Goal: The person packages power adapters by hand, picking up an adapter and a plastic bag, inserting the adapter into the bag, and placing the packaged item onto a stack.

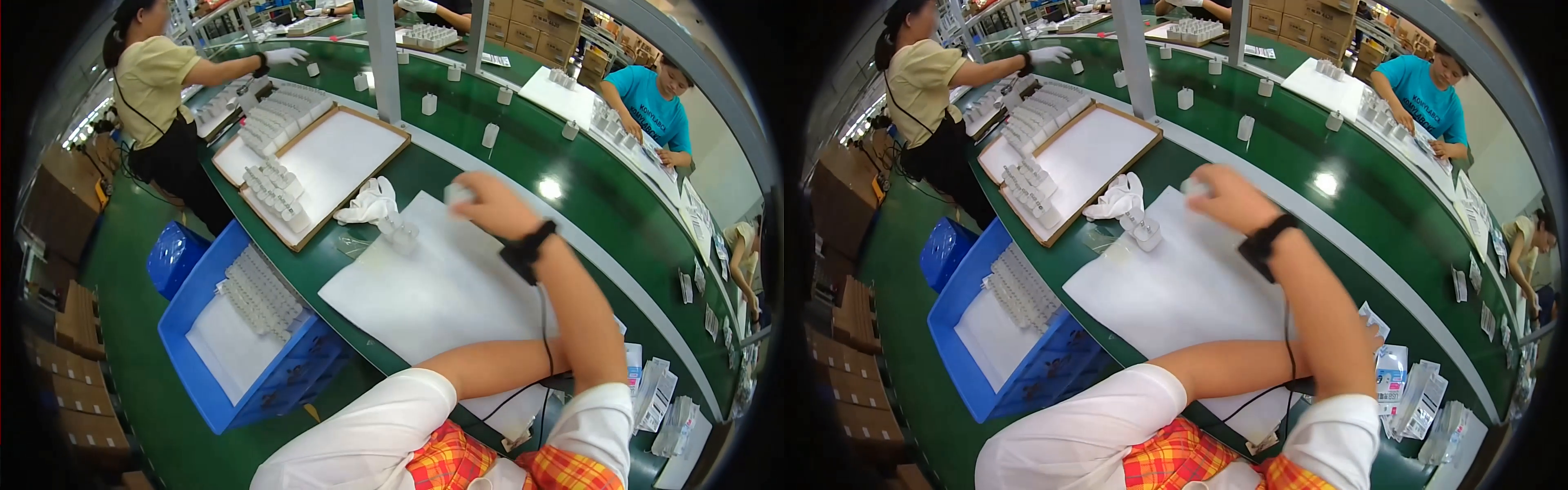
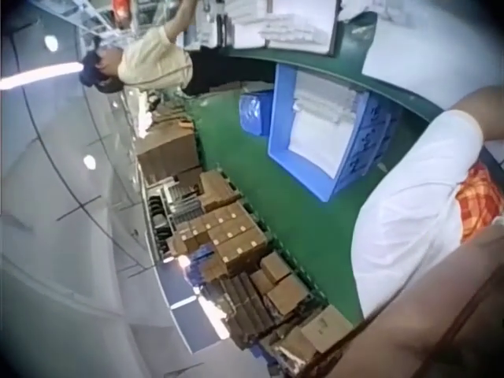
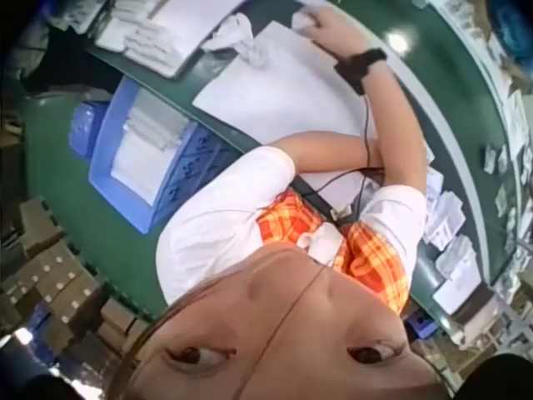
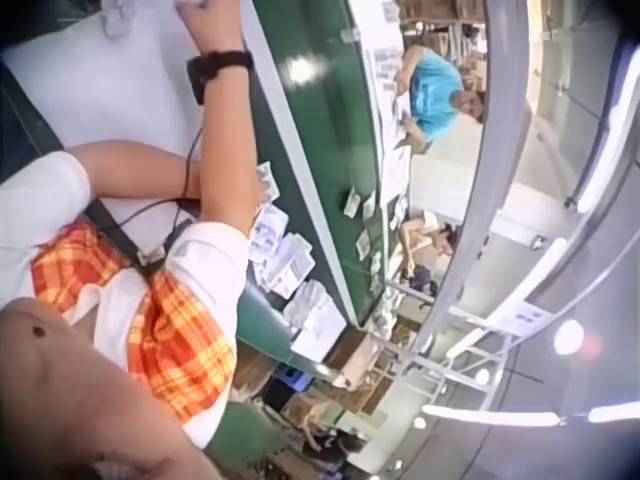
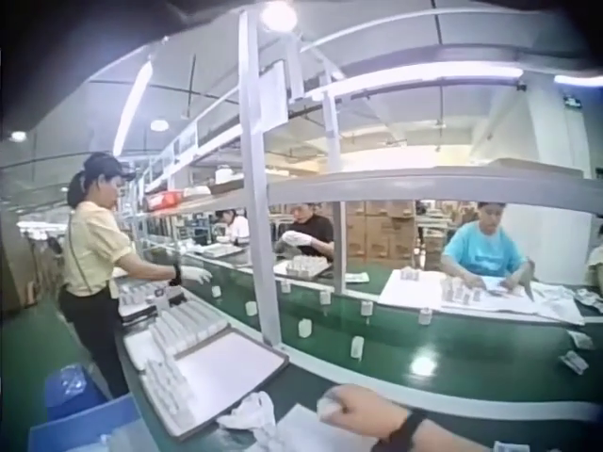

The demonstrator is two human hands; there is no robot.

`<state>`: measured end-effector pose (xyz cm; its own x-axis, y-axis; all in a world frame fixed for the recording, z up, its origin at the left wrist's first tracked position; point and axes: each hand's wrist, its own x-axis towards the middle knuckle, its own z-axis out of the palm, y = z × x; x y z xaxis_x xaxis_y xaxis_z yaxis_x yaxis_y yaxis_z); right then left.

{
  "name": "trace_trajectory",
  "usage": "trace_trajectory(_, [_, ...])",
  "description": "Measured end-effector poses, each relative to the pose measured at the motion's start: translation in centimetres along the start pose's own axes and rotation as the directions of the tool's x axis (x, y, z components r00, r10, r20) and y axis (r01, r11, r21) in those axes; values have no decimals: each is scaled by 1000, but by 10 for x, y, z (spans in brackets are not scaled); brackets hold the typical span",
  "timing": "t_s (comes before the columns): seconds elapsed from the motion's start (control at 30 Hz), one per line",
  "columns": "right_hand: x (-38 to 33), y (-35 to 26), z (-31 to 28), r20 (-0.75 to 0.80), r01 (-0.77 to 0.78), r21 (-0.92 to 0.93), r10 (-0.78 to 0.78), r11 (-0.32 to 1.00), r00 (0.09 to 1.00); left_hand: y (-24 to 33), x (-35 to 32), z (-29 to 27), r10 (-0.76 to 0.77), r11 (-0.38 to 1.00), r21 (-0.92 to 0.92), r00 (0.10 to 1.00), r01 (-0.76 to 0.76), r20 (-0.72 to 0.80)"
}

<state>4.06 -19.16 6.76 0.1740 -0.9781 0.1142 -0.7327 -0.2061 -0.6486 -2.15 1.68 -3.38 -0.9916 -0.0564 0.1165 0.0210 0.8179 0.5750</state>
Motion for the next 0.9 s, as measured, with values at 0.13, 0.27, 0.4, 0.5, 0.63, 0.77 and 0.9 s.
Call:
trace_trajectory(0.13, [-98,-34,-69,-447,68,415,138,907,884,-37,17,23,-196,872,-475,974,122,-110])
trace_trajectory(0.27, [-250,15,-90,-642,-127,419,393,899,658,-16,13,43,124,992,50,968,-116,-219])
trace_trajectory(0.4, [-346,33,-50,-631,-212,424,455,880,628,-9,5,47,248,947,264,941,-185,-231])
trace_trajectory(0.5, [-377,25,-25,-618,-506,331,588,796,521,-4,-2,29,201,968,188,964,-167,-175])
trace_trajectory(0.63, [-401,23,-12,-395,-555,241,603,796,693,-10,0,11,128,988,97,990,-123,-53])
trace_trajectory(0.77, [-397,18,-13,-371,-389,-449,229,804,900,-20,7,9,72,994,-73,996,-76,-54])
trace_trajectory(0.9, [-383,35,2,-483,-555,331,643,763,595,-11,-9,1,101,994,-52,995,-101,-9])
